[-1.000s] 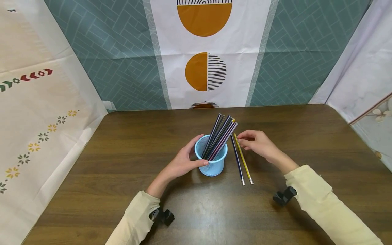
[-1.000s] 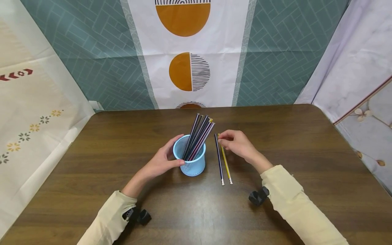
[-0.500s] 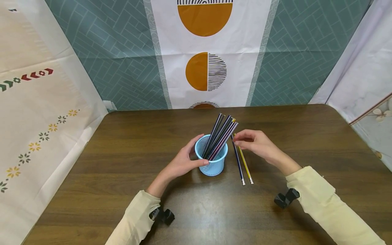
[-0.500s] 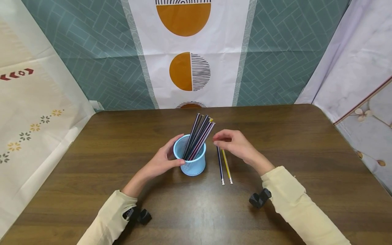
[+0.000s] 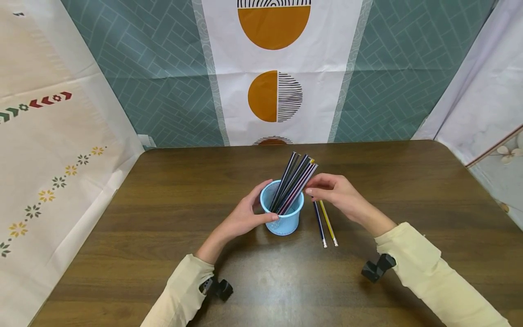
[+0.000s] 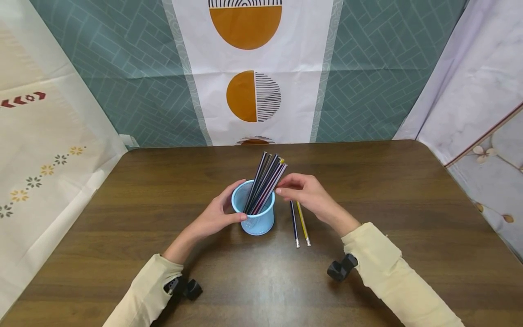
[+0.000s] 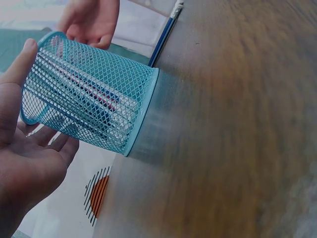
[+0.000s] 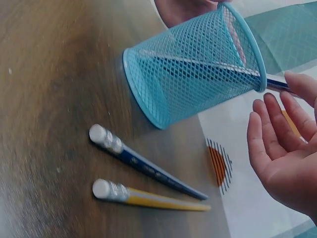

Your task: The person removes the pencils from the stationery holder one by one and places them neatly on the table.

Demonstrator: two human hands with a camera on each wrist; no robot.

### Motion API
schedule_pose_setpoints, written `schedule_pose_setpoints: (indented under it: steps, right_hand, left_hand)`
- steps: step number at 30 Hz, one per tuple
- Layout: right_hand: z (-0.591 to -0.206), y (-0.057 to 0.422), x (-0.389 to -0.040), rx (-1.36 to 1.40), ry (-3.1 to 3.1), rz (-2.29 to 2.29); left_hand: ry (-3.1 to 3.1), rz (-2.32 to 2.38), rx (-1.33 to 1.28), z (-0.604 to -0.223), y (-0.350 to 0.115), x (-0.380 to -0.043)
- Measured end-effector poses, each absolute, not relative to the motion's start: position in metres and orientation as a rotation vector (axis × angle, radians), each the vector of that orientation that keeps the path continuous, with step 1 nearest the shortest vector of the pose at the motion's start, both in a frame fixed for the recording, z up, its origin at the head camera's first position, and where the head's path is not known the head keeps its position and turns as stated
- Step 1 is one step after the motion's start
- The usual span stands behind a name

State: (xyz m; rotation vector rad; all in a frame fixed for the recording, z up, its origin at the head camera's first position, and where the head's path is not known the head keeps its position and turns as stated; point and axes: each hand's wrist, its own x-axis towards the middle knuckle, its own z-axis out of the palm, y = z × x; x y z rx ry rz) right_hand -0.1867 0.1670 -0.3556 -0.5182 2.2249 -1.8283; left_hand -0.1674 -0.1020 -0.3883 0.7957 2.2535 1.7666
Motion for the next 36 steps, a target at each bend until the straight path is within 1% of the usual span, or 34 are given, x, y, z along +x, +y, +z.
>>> schedule_pose_setpoints:
  steps: [14, 36]
  right_hand:
    - [-0.356, 0.157, -0.185, -0.380, 2.193, -1.925]
    - [-0.355, 0.153, -0.184, -0.401, 2.273, -1.889]
  left_hand:
    - [2.246, 1.782, 0.802, -0.389, -0.103, -0.167]
    - [2.225, 1.780, 0.807, -0.388, -0.103, -0.167]
